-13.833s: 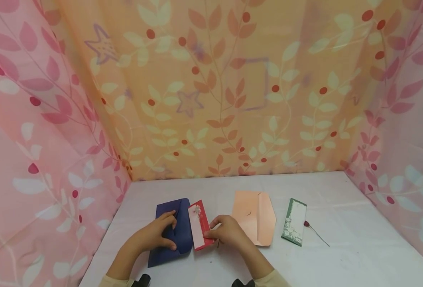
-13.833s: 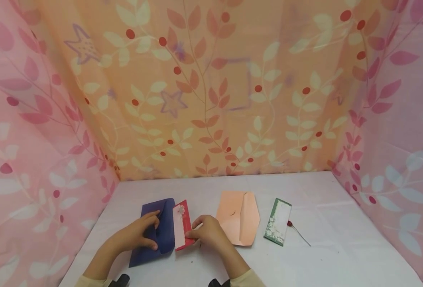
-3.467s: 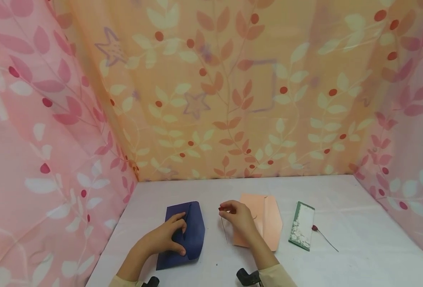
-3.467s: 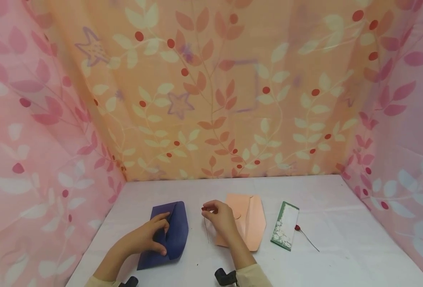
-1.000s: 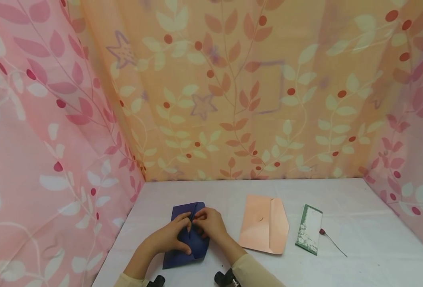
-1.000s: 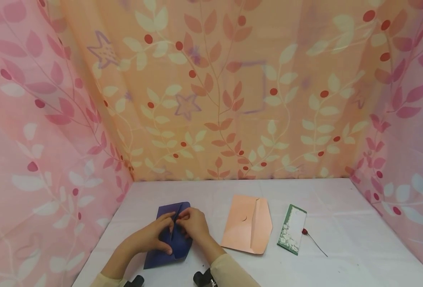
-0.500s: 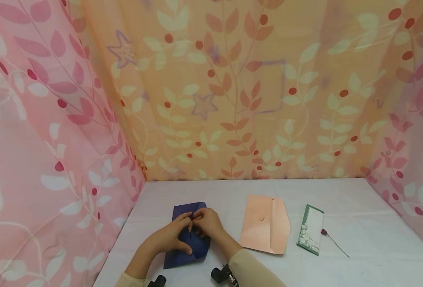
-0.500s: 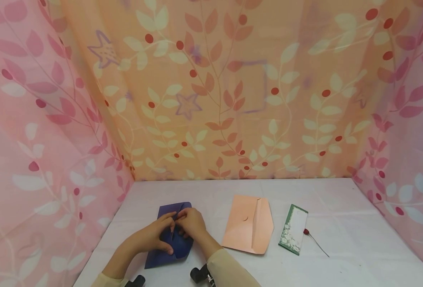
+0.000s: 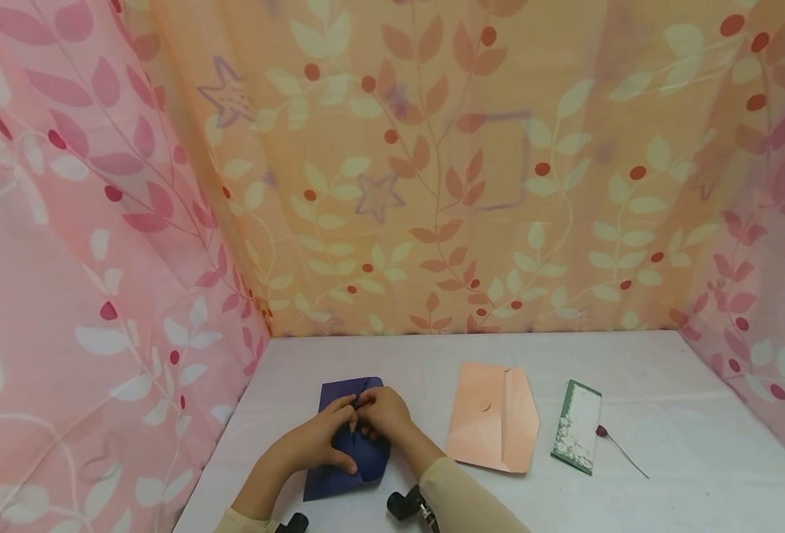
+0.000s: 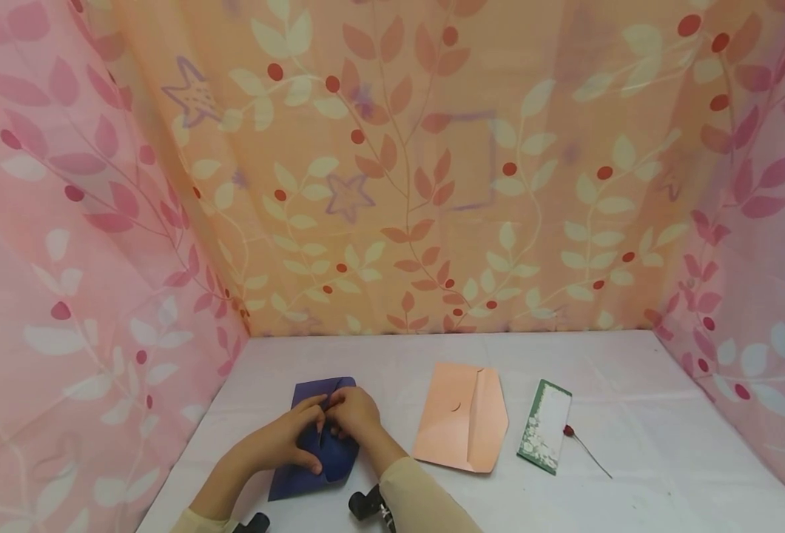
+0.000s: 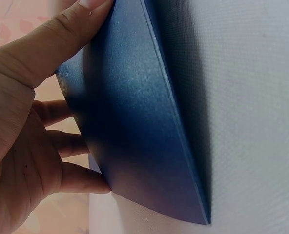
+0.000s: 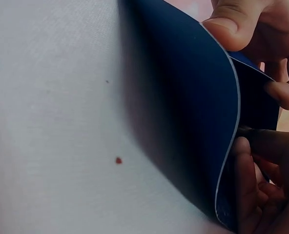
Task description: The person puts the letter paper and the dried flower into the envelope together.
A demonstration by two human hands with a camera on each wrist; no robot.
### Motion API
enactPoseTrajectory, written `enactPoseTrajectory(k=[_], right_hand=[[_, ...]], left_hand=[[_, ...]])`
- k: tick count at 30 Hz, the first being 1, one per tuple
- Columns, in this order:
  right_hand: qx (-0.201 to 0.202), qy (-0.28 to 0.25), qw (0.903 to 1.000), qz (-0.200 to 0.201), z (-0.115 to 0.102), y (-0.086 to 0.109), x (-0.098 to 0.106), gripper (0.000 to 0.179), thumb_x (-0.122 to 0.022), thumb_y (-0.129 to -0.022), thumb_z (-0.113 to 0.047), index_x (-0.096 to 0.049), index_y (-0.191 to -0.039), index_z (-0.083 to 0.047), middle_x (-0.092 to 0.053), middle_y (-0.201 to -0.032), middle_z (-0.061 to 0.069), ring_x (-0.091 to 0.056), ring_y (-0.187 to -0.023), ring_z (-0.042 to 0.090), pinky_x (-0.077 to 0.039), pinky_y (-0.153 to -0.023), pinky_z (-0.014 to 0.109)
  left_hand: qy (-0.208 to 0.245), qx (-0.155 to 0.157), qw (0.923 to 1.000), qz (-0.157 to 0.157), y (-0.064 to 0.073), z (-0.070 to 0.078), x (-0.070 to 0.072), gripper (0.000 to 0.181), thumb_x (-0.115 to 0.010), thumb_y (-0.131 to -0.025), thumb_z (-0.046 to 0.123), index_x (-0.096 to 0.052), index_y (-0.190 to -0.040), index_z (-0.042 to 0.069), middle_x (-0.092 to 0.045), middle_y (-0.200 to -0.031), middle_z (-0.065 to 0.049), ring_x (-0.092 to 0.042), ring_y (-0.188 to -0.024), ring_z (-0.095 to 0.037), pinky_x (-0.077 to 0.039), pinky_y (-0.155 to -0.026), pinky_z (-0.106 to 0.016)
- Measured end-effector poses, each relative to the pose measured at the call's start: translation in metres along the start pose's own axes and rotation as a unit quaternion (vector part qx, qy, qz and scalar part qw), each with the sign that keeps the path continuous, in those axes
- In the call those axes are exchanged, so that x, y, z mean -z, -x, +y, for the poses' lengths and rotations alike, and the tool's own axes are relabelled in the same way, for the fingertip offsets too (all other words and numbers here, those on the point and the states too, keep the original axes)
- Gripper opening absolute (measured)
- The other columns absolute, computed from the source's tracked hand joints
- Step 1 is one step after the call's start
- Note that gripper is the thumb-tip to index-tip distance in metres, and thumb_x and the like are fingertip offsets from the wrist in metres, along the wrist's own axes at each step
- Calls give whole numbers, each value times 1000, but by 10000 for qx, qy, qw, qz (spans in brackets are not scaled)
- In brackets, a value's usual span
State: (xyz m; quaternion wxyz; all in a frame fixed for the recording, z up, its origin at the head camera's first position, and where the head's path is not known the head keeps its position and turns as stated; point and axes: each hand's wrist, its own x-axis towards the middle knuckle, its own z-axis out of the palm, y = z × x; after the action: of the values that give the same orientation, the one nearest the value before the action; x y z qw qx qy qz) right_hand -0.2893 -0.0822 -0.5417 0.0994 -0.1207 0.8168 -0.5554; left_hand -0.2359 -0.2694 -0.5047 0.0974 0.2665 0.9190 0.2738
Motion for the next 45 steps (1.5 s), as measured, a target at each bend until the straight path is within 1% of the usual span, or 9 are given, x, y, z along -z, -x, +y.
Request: enactPoseTrajectory(k=[11,16,20,23,28,31,33,39,45], right_hand=[[-91,543,9977,401,-4,-6,-1,10,-77,-81,-9,-76,-90,-11,-64,-54,-3,-60,-42,11,-52,-42,27],[-162,1032,9919,715,-7,-5,-4,8,-77,-79,-10,-76,-85,-15,-62,-52,-6,-59,-40,11,-49,-43,27],[-87,1723,9799,1000,-7,-5,-7,6,-77,-78,-15,-76,-83,-18,-67,-65,-8,-58,-54,8,-48,-52,28],[92,1961,9756,982,-5,-5,-5,6,-74,-81,-15,-76,-85,-18,-68,-74,-8,-56,-58,8,-46,-56,28],[458,1412,9885,296,0,-4,1,21,-71,-84,-8,-75,-104,-8,-69,-73,-5,-59,-47,10,-49,-48,26],[513,979,9937,-169,4,-2,4,34,-73,-83,-5,-71,-117,-3,-69,-77,-3,-61,-49,11,-51,-45,27],[511,759,9952,-361,4,1,5,37,-73,-82,-3,-70,-120,-1,-70,-78,-1,-62,-52,12,-52,-44,28],[471,486,9963,-522,0,10,9,33,-75,-82,-1,-71,-115,-3,-70,-80,-1,-63,-54,14,-54,-43,30],[433,458,9964,-564,-6,19,17,31,-80,-85,-10,-72,-114,-6,-71,-85,-3,-65,-59,12,-55,-44,31]], left_hand=[[-43,-18,10000,-9,-4,-1,0,62,-90,-71,51,-52,-109,21,-29,-164,-20,-41,-143,-42,-46,-105,-57],[-52,-81,10000,14,-4,1,-1,61,-90,-71,49,-51,-108,21,-30,-163,-21,-42,-143,-42,-46,-105,-57],[-41,-73,10000,27,-4,2,0,60,-91,-71,47,-50,-107,22,-31,-163,-22,-42,-143,-43,-46,-105,-58],[-45,-48,10000,18,-4,3,0,60,-91,-71,48,-50,-106,23,-31,-162,-22,-42,-143,-43,-45,-105,-59],[-69,-32,10000,37,-3,2,1,60,-91,-71,50,-51,-106,23,-31,-162,-23,-41,-143,-44,-45,-105,-59],[-102,14,9999,29,-1,2,2,60,-90,-71,52,-52,-106,23,-31,-161,-23,-41,-143,-45,-45,-105,-60],[-93,31,10000,11,0,2,2,60,-89,-71,53,-53,-107,23,-30,-162,-23,-40,-143,-45,-44,-105,-61],[-11,50,10000,-16,1,1,-1,58,-89,-71,54,-55,-106,23,-29,-163,-23,-39,-144,-47,-43,-106,-64],[0,65,10000,-22,1,1,-2,58,-89,-71,53,-55,-107,24,-28,-163,-24,-38,-144,-49,-42,-107,-65]])
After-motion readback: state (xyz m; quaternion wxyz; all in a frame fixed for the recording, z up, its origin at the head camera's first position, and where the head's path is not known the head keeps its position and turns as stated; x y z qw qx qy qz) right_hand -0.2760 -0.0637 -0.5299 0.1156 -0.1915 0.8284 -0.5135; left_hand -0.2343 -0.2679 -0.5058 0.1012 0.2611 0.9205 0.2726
